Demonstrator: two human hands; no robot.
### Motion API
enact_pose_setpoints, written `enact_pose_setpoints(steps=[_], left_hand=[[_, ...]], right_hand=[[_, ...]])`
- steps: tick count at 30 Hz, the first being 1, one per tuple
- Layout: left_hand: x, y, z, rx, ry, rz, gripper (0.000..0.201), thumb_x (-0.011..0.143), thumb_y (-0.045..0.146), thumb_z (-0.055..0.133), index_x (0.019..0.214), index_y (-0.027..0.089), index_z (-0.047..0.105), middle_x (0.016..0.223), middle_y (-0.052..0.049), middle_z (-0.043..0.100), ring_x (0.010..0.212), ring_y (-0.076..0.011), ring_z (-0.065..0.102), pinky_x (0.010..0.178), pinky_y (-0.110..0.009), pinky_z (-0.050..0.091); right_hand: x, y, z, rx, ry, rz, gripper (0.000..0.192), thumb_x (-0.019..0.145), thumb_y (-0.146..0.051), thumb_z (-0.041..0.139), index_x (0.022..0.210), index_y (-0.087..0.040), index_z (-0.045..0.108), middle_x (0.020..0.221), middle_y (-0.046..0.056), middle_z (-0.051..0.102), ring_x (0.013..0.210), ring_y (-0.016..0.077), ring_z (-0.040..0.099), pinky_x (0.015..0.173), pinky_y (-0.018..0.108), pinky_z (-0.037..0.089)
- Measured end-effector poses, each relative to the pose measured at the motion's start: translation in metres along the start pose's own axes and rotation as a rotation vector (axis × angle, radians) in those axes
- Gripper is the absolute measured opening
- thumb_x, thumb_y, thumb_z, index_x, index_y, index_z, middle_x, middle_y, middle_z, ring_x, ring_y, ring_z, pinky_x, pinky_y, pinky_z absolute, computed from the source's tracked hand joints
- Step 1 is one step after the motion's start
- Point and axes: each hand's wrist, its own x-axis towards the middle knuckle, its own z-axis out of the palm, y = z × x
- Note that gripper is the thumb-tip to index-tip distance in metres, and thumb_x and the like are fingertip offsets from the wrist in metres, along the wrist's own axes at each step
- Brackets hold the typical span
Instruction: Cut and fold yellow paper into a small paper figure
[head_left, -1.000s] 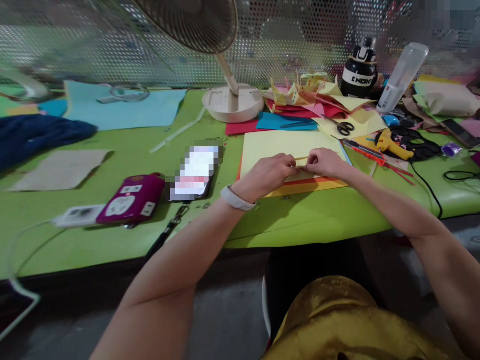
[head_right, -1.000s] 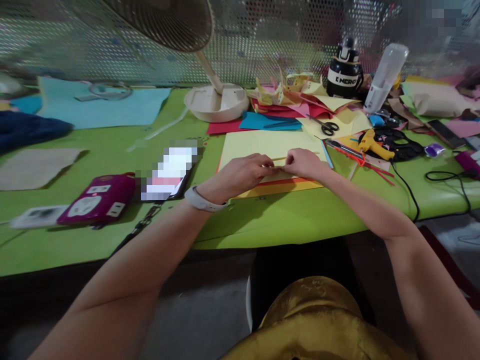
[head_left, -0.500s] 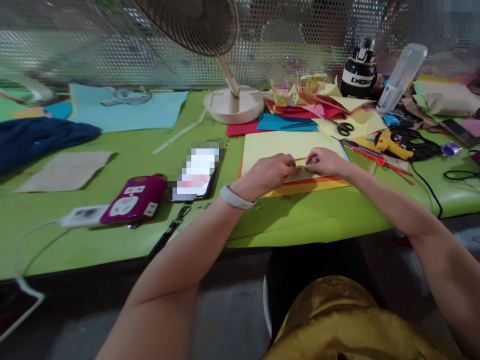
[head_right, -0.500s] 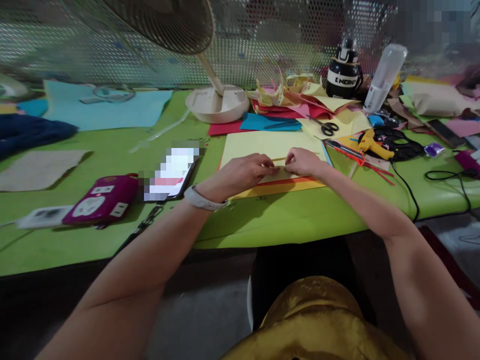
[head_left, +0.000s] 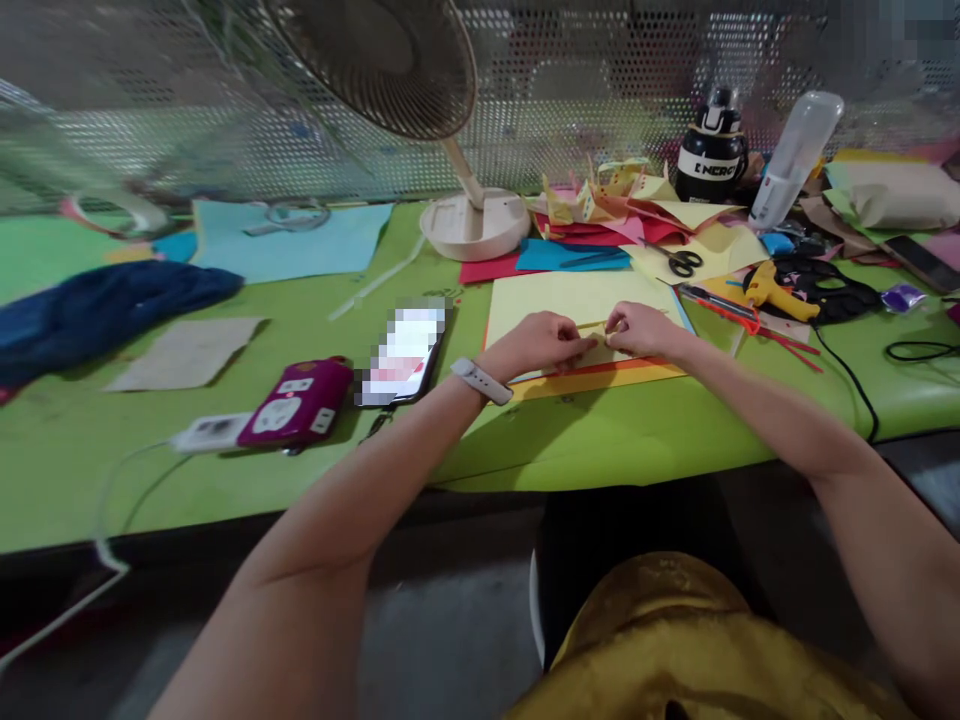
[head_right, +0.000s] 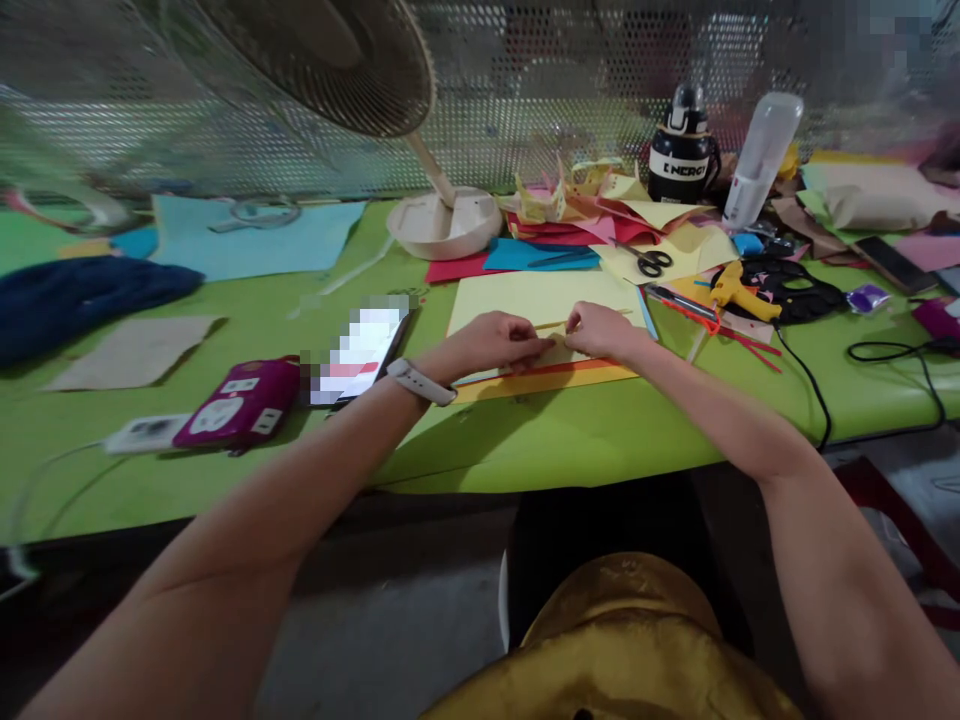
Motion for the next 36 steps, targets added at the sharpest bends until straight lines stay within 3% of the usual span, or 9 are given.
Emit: enact_pose_setpoints(steps=[5,13,25,31,36], left_hand=[[0.006,0.009,0.004,-0.063,-0.052,-0.069,0.047,0.073,0.055,0.085,0.051,0.02,0.063,0.052,-0.004,0.067,0.048,-0.0162,0.063,0.05,-0.026,0.049],[0.018,-0.001,-0.001,-0.186,-0.128,-0.126,0.041,0.07,0.052,0.088,0.053,0.02,0.068,0.055,-0.006,0.069,0.052,-0.016,0.065,0.051,-0.025,0.049],[0.01,-0.02,-0.013,-0.137,-0.125,-0.138,0.046,0.06,0.06,0.09,0.051,0.02,0.07,0.056,-0.008,0.07,0.047,-0.0137,0.059,0.047,-0.023,0.044],[0.012,-0.028,-0.019,-0.124,-0.165,-0.132,0.046,0.063,0.062,0.087,0.054,0.02,0.071,0.057,-0.008,0.073,0.046,-0.0144,0.061,0.046,-0.023,0.047],[0.003,-0.022,-0.03,-0.175,-0.135,-0.15,0.046,0.062,0.059,0.09,0.052,0.019,0.068,0.053,-0.007,0.069,0.048,-0.0156,0.064,0.046,-0.023,0.046]], right_hand=[[-0.001,-0.002,-0.001,-0.018,0.001,0.02,0.029,0.087,-0.019,0.067,0.115,-0.017,0.07,0.095,0.005,0.078,0.076,0.0164,0.066,0.068,0.027,0.044],[0.001,0.0,0.001,0.0,0.007,-0.002,0.028,0.086,-0.021,0.067,0.114,-0.017,0.07,0.096,0.005,0.078,0.081,0.0182,0.068,0.07,0.028,0.045],[-0.001,0.001,-0.001,0.015,-0.001,-0.008,0.028,0.087,-0.02,0.066,0.115,-0.016,0.069,0.099,0.007,0.079,0.083,0.019,0.069,0.07,0.028,0.044],[-0.003,0.0,-0.001,0.02,0.005,-0.014,0.025,0.088,-0.021,0.067,0.112,-0.017,0.07,0.101,0.007,0.079,0.084,0.0191,0.07,0.071,0.027,0.046],[0.001,0.005,0.002,0.128,-0.017,-0.024,0.022,0.088,-0.017,0.065,0.109,-0.016,0.068,0.092,0.005,0.078,0.074,0.0162,0.071,0.065,0.025,0.048]])
